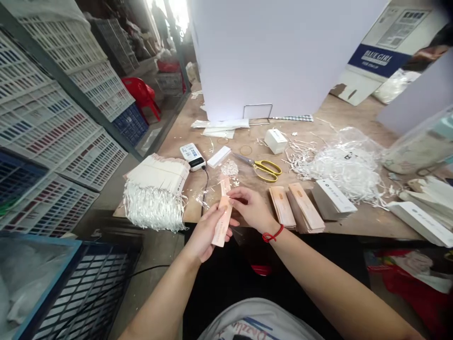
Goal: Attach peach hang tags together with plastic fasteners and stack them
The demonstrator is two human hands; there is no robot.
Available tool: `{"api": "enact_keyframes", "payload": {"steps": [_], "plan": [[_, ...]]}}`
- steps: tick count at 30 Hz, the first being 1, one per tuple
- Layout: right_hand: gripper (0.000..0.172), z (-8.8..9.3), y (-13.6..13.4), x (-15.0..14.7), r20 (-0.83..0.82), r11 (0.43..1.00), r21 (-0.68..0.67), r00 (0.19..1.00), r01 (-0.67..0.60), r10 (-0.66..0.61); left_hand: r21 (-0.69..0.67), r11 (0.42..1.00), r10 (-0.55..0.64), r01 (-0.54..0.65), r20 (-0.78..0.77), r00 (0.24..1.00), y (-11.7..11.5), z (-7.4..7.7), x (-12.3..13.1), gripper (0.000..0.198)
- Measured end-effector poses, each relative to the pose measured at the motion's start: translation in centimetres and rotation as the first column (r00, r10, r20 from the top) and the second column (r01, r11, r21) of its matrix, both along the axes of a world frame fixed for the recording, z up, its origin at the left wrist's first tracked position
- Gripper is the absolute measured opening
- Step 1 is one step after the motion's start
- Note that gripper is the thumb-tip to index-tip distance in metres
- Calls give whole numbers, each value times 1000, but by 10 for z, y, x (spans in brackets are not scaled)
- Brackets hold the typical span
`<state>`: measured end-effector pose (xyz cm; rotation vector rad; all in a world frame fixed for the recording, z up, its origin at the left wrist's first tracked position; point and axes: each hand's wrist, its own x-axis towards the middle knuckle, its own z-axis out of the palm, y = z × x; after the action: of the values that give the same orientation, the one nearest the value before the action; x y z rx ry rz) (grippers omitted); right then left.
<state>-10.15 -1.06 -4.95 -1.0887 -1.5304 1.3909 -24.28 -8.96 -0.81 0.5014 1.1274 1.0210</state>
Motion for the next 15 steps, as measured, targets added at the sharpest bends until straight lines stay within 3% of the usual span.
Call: {"api": "enact_keyframes", "payload": {"steps": [4,6,8,10,12,15], "plan": [[23,-2,0,-3,4,998,-57,1000,26,-26,11,999,-38,38,10,999,3,3,-5,44],[31,5,-4,-2,73,1000,15,997,-1,0,1,1000,-10,10,39,999,4,3,-6,48],[51,16,-10,-1,176,978,171,980,-120,90,-10,998,60,-60,63,996,4,0,-5,48],[90,26,-18,0,332,896,297,916,-330,228,-36,991,132,-129,91,987,4,-6,-4,43],[120,28,-23,0,498,832,279,813,-480,302,-108,984,158,-142,153,976,6,-15,-2,45],[123,11,-22,-4,593,822,311,773,-478,225,-113,989,126,-97,280,952,14,-28,2,49]]}}
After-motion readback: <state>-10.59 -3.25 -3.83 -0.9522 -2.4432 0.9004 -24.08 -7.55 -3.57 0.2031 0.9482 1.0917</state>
